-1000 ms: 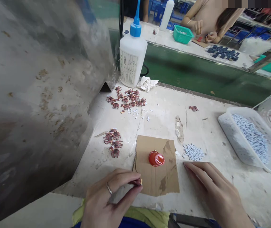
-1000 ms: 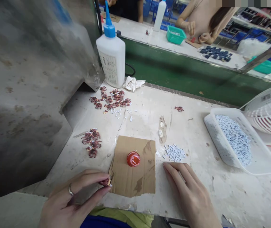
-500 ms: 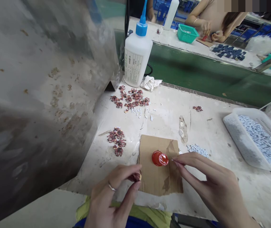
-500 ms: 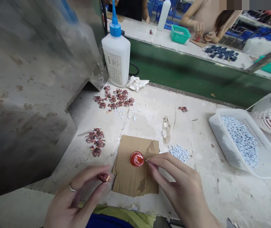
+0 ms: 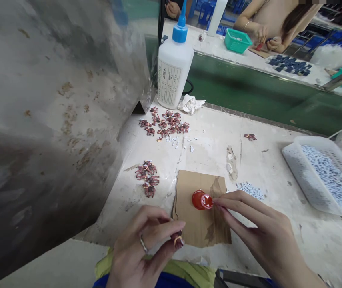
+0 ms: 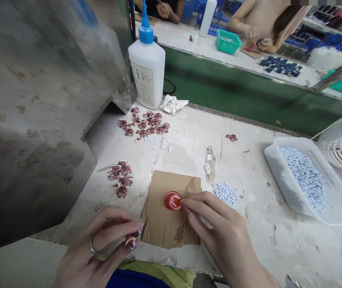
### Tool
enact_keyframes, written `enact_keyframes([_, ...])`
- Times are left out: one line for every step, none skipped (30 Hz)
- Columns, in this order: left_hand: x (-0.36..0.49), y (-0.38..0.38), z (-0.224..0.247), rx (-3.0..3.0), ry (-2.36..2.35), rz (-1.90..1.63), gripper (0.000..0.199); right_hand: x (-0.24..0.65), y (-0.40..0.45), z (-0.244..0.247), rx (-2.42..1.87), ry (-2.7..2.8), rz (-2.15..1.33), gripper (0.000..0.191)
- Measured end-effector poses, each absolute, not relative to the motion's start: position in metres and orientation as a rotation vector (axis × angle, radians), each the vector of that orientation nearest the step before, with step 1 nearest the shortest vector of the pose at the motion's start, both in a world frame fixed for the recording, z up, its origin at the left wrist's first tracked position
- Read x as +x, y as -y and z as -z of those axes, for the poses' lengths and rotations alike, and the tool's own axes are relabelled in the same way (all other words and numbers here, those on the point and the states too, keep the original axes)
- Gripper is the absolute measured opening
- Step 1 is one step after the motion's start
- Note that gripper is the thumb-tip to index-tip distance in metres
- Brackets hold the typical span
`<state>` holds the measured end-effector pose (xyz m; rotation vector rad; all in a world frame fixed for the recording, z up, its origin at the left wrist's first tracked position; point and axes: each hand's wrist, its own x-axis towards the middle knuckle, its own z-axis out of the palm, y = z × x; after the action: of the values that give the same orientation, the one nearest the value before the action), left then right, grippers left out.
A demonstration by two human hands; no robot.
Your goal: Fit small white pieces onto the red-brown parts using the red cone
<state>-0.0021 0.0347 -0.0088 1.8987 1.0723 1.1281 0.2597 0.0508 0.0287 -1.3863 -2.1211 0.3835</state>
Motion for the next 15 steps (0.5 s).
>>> enact_keyframes([-0.002, -0.036, 0.008, 1.912, -1.095, -1.152, 0.029, 0.26, -0.05, -0.028, -1.387, 2.122, -0.392, 0.02])
enact_keyframes([-0.001, -0.036, 0.007, 1.917, -1.104, -1.171, 0.027, 0.261, -0.05, -0.028, -1.39, 2.118, -0.4, 0.021])
enact_keyframes([0.0, -0.037, 0.005, 1.913, -1.096, -1.179, 0.027, 0.261, -0.049, -0.029, -1.394, 2.109, -0.404, 0.021])
enact_keyframes([0.002, -0.038, 0.003, 1.908, -1.069, -1.178, 0.027, 0.262, -0.047, -0.029, -1.401, 2.093, -0.407, 0.021])
enact_keyframes([0.004, -0.039, 0.001, 1.896, -1.044, -1.18, 0.026, 0.262, -0.045, -0.03, -1.399, 2.075, -0.407, 0.021])
enact_keyframes([0.006, -0.039, 0.0, 1.876, -1.026, -1.188, 0.025, 0.262, -0.043, -0.032, -1.4, 2.058, -0.418, 0.021])
enact_keyframes([0.008, -0.039, -0.002, 1.852, -1.015, -1.203, 0.024, 0.262, -0.041, -0.034, -1.394, 2.043, -0.437, 0.021])
enact_keyframes([0.01, -0.039, -0.003, 1.827, -1.013, -1.216, 0.025, 0.261, -0.038, -0.036, -1.383, 2.026, -0.468, 0.022])
enact_keyframes([0.012, -0.038, -0.003, 1.804, -1.021, -1.23, 0.026, 0.259, -0.036, -0.039, -1.371, 2.01, -0.517, 0.023])
enact_keyframes([0.014, -0.037, -0.004, 1.785, -1.03, -1.23, 0.027, 0.256, -0.033, -0.041, -1.353, 1.998, -0.579, 0.025])
enact_keyframes([0.016, -0.036, -0.004, 1.772, -1.038, -1.227, 0.027, 0.253, -0.031, -0.044, -1.323, 1.992, -0.647, 0.027])
enact_keyframes([0.017, -0.035, -0.004, 1.767, -1.045, -1.224, 0.026, 0.249, -0.029, -0.047, -1.289, 1.991, -0.711, 0.03])
enact_keyframes([0.018, -0.034, -0.004, 1.766, -1.047, -1.217, 0.024, 0.246, -0.028, -0.049, -1.244, 1.998, -0.761, 0.032])
enact_keyframes([0.019, -0.034, -0.003, 1.766, -1.037, -1.216, 0.023, 0.243, -0.027, -0.051, -1.203, 2.011, -0.801, 0.034])
enact_keyframes([0.02, -0.033, -0.004, 1.761, -1.017, -1.219, 0.022, 0.24, -0.026, -0.052, -1.17, 2.017, -0.821, 0.036])
